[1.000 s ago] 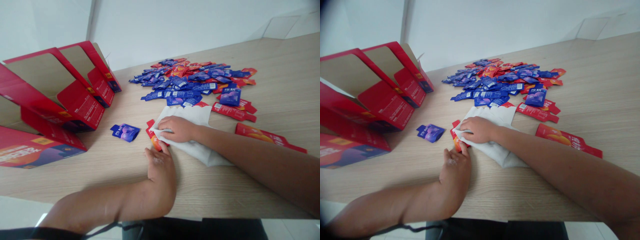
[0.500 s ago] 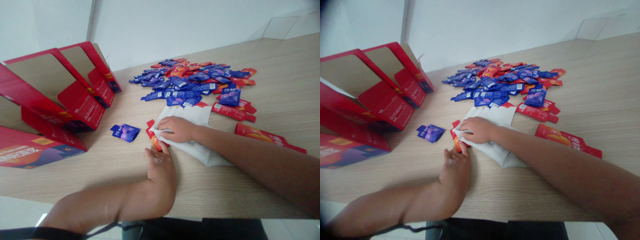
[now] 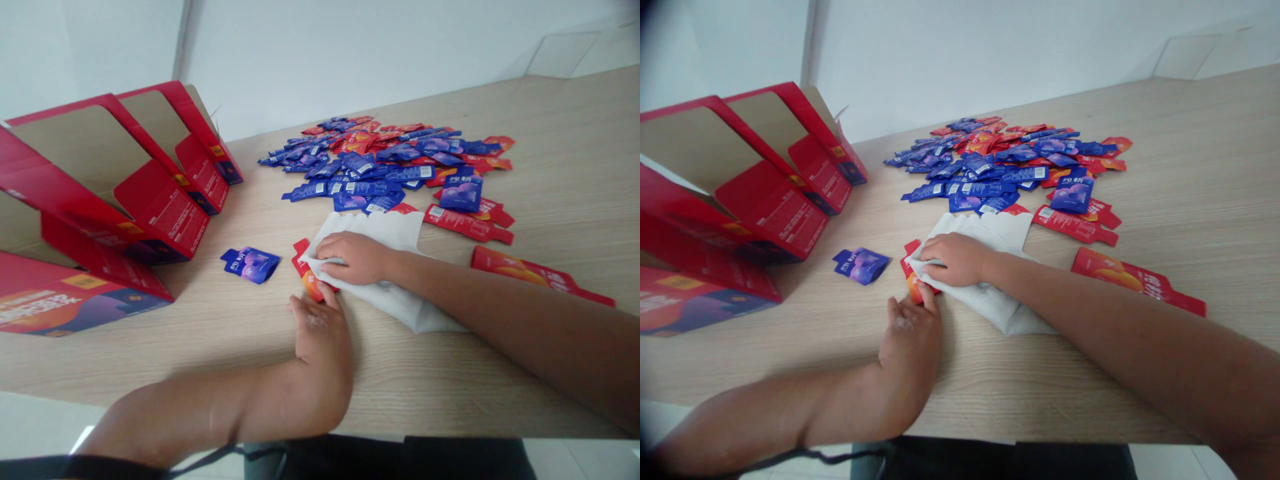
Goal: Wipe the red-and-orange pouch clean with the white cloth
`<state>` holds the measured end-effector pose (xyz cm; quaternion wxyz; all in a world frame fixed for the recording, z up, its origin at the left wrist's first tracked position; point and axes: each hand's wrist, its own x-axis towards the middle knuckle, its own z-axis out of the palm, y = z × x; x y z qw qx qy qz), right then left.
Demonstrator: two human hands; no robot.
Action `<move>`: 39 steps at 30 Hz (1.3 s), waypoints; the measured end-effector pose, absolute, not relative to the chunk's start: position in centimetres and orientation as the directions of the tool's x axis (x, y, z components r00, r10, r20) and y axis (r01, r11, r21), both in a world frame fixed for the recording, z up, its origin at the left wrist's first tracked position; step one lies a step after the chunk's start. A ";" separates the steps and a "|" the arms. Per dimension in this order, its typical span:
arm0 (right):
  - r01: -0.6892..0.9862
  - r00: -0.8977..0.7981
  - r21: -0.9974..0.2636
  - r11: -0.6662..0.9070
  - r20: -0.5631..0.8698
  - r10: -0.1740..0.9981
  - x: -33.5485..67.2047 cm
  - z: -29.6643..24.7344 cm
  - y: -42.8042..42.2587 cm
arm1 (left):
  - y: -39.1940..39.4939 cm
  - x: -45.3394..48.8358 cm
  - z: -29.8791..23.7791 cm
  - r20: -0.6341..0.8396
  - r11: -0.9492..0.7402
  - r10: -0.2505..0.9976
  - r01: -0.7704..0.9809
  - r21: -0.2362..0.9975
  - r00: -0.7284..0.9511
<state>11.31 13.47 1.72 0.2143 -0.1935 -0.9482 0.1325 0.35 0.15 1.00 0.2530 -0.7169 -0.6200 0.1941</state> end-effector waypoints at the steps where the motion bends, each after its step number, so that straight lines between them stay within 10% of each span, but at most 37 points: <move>1: 0.311 -0.833 -0.335 0.889 0.354 0.425 11.3 1.7 13.5 | 0.2 0.3 1.0 0.040 -0.097 0.988 0.799 -0.594 0.150; 39: 0.319 -0.838 -0.331 0.888 0.340 0.427 11.2 1.9 13.4 | 0.1 0.4 1.3 0.023 -0.096 0.991 0.816 -0.569 0.133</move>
